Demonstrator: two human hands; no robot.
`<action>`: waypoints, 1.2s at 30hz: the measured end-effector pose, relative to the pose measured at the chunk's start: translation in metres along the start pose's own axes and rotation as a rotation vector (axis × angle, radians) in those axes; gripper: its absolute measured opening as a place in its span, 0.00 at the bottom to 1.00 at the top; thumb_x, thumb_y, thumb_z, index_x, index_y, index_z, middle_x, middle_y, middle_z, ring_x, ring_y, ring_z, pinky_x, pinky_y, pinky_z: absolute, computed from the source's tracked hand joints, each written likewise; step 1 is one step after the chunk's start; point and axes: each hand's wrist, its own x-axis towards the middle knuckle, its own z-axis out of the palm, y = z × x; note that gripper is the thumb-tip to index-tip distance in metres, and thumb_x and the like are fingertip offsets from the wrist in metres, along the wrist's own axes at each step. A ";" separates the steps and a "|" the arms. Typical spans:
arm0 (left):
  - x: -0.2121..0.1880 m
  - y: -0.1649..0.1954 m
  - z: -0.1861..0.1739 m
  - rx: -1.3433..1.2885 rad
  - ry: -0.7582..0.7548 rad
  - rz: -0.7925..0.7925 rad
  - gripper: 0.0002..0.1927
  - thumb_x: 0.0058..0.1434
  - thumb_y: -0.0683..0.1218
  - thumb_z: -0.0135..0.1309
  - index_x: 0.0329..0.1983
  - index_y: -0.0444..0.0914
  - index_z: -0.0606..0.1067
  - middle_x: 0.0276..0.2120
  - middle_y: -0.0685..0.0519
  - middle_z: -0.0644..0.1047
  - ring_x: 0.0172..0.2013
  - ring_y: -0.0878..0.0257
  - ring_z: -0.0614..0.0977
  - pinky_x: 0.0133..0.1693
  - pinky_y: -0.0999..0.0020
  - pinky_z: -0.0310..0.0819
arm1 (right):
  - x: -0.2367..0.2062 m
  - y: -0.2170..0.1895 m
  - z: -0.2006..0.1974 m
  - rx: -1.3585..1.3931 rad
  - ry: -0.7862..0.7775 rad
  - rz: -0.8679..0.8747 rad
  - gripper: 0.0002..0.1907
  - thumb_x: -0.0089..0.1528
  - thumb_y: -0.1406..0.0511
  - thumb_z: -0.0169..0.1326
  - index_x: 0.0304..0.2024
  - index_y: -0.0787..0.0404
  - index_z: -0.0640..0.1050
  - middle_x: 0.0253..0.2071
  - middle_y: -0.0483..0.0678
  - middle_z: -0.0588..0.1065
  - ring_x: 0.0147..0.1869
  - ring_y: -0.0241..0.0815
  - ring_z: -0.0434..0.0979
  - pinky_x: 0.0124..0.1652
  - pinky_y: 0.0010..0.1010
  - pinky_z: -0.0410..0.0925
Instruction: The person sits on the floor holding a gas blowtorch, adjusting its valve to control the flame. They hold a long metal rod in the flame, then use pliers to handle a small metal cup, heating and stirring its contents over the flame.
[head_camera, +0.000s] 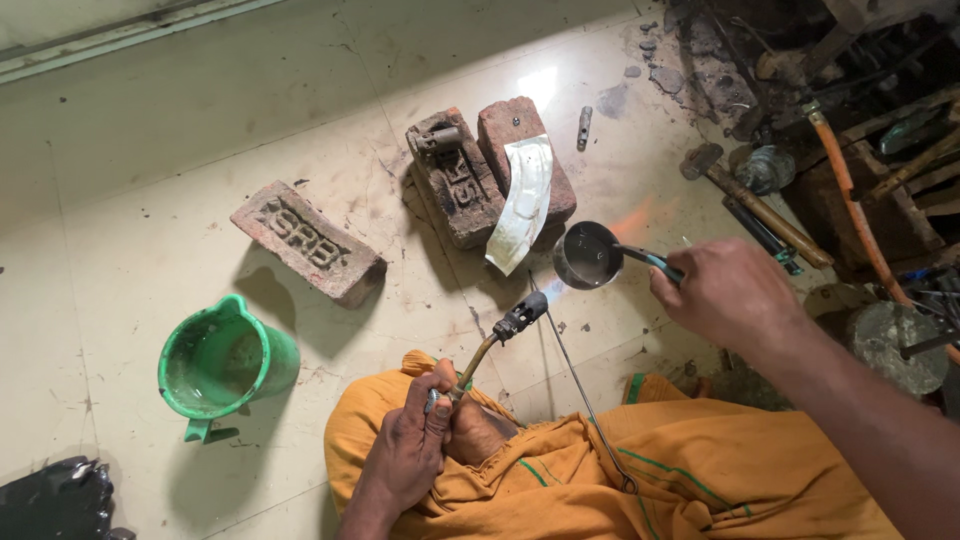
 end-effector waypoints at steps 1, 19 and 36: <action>0.000 0.000 -0.001 -0.002 -0.002 -0.002 0.18 0.71 0.59 0.38 0.55 0.45 0.67 0.14 0.53 0.70 0.15 0.65 0.73 0.23 0.65 0.69 | -0.004 0.002 0.003 -0.013 0.079 -0.038 0.21 0.66 0.51 0.50 0.38 0.57 0.85 0.29 0.53 0.79 0.35 0.51 0.83 0.44 0.45 0.76; -0.015 -0.016 -0.005 -0.013 0.029 0.047 0.15 0.70 0.53 0.41 0.55 0.44 0.68 0.18 0.56 0.75 0.15 0.69 0.77 0.19 0.71 0.72 | -0.058 0.051 0.117 -0.084 0.192 -0.177 0.14 0.58 0.56 0.57 0.26 0.59 0.82 0.29 0.51 0.79 0.44 0.56 0.79 0.43 0.49 0.74; -0.027 -0.027 -0.011 -0.021 0.030 0.011 0.17 0.70 0.51 0.41 0.57 0.40 0.67 0.21 0.55 0.76 0.17 0.68 0.78 0.22 0.72 0.74 | -0.069 0.049 0.144 0.013 0.470 -0.305 0.14 0.58 0.60 0.62 0.22 0.61 0.78 0.26 0.52 0.71 0.40 0.56 0.73 0.35 0.49 0.68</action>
